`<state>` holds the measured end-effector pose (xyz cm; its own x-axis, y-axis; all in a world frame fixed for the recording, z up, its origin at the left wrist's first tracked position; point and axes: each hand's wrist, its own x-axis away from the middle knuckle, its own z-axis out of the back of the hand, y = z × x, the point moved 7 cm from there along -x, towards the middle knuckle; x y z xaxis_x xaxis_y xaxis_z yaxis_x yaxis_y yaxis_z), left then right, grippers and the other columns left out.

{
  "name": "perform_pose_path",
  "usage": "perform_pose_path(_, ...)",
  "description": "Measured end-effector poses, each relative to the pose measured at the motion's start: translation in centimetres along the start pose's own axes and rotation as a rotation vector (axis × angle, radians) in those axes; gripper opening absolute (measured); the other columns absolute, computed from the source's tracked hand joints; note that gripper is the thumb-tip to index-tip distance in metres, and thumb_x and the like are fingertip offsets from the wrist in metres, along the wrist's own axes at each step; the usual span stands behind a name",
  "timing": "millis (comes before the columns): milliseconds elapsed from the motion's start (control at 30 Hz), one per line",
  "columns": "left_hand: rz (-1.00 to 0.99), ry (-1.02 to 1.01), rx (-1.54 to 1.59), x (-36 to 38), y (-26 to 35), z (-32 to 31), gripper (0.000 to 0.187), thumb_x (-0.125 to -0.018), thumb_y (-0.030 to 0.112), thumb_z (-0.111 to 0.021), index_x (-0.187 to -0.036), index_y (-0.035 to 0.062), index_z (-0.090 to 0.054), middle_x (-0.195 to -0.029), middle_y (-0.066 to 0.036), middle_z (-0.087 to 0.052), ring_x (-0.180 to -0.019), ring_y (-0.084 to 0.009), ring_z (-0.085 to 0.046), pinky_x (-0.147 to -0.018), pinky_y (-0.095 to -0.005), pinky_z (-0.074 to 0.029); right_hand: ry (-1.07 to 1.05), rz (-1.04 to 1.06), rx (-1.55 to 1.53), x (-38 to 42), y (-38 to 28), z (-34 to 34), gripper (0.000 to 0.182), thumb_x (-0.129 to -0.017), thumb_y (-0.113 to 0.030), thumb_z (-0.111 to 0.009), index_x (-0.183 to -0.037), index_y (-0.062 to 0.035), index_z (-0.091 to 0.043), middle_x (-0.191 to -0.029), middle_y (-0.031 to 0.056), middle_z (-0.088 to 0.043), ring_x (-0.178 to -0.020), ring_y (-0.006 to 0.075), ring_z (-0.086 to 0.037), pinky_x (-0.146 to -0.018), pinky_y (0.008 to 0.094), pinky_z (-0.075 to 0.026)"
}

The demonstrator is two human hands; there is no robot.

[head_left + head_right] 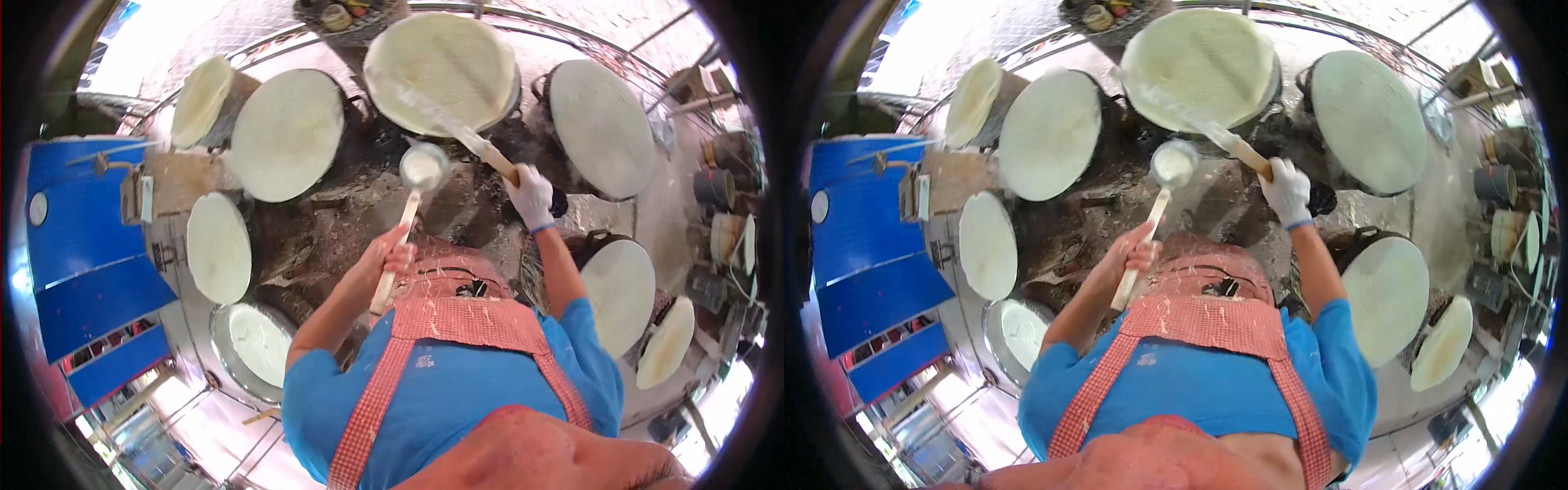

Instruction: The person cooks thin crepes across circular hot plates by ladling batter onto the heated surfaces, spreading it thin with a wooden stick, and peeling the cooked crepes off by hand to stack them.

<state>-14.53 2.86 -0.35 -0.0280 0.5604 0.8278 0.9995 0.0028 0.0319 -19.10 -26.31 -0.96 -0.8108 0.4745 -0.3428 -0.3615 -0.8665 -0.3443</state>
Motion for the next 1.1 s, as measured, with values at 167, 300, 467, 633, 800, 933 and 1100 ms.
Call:
perform_pose_path(167, -0.005, -0.084, 0.338, 3.8, -5.2, 9.3, 0.017, -0.087, 0.025, -0.054, -0.100, 0.0159, -0.051, -0.055, 0.005, -0.035, -0.040, -0.0021, -0.031, -0.030, -0.0133, -0.024, -0.203, 0.493, 0.085, -7.1, -4.4, -6.8, 0.041, -0.063, -0.024, -0.068, -0.102, -0.0168, -0.056, -0.101, 0.0118, -0.053, -0.069, 0.0282, -0.059, -0.060, 0.0381, -0.048)
perform_pose_path(300, -0.095, -0.029, 0.457, 6.4, -8.1, 11.9, 0.023, -0.089, 0.024, -0.048, -0.111, 0.0168, -0.052, -0.055, 0.002, -0.035, -0.040, -0.0041, -0.032, -0.031, -0.0147, -0.026, -0.429, 0.698, 0.248, -11.5, -6.0, -8.0, 0.029, -0.067, -0.021, -0.060, -0.094, -0.0113, -0.057, -0.092, 0.0136, -0.055, -0.070, 0.0272, -0.060, -0.060, 0.0392, -0.047)
perform_pose_path(467, -0.166, -0.413, 0.866, 7.4, -10.2, 13.1, 0.029, -0.092, 0.026, -0.043, -0.119, 0.0172, -0.048, -0.059, -0.002, -0.034, -0.041, -0.0073, -0.030, -0.031, -0.0189, -0.026, -0.385, 0.789, 0.443, -16.0, -7.4, -6.1, 0.017, -0.069, -0.014, -0.051, -0.084, -0.0072, -0.056, -0.082, 0.0130, -0.057, -0.069, 0.0265, -0.060, -0.060, 0.0398, -0.046)
perform_pose_path(633, -0.237, -0.495, 0.914, 9.3, -10.0, 15.7, 0.029, -0.093, 0.026, -0.040, -0.119, 0.0175, -0.050, -0.060, -0.003, -0.036, -0.042, -0.0077, -0.031, -0.033, -0.0190, -0.028, 0.077, 0.692, 0.368, -28.3, -5.7, -1.5, 0.025, -0.074, -0.012, -0.048, -0.098, -0.0059, -0.052, -0.082, 0.0145, -0.057, -0.073, 0.0305, -0.058, -0.062, 0.0422, -0.046)
perform_pose_path(800, -0.262, -0.199, 0.901, 11.3, -9.7, 20.2, 0.021, -0.090, 0.029, -0.046, -0.078, 0.0118, -0.042, -0.050, 0.001, -0.032, -0.035, -0.0059, -0.028, -0.028, -0.0173, -0.024, 0.292, 0.924, 0.242, -37.2, -15.1, 5.6, 0.028, -0.076, -0.018, -0.048, -0.100, -0.0036, -0.052, -0.086, 0.0208, -0.057, -0.081, 0.0384, -0.054, -0.068, 0.0448, -0.043)
perform_pose_path(933, -0.369, -0.336, 0.973, 12.9, -10.3, 24.2, 0.012, -0.089, 0.028, -0.047, -0.085, 0.0171, -0.043, -0.052, 0.001, -0.033, -0.036, -0.0056, -0.029, -0.028, -0.0172, -0.024, -0.008, 0.806, 0.501, -42.2, -28.4, 1.5, 0.031, -0.078, -0.018, -0.044, -0.105, -0.0034, -0.052, -0.096, 0.0215, -0.057, -0.089, 0.0367, -0.054, -0.075, 0.0439, -0.043)
perform_pose_path(1100, -0.520, -0.322, 1.041, 15.7, -11.0, 26.0, 0.024, -0.091, 0.027, -0.044, -0.114, 0.0240, -0.050, -0.054, 0.001, -0.035, -0.037, -0.0054, -0.030, -0.028, -0.0167, -0.026, -0.145, 1.021, 0.610, -40.0, -47.7, -5.2, 0.024, -0.079, -0.018, -0.042, -0.087, -0.0018, -0.058, -0.091, 0.0207, -0.060, -0.085, 0.0354, -0.058, -0.076, 0.0438, -0.045)
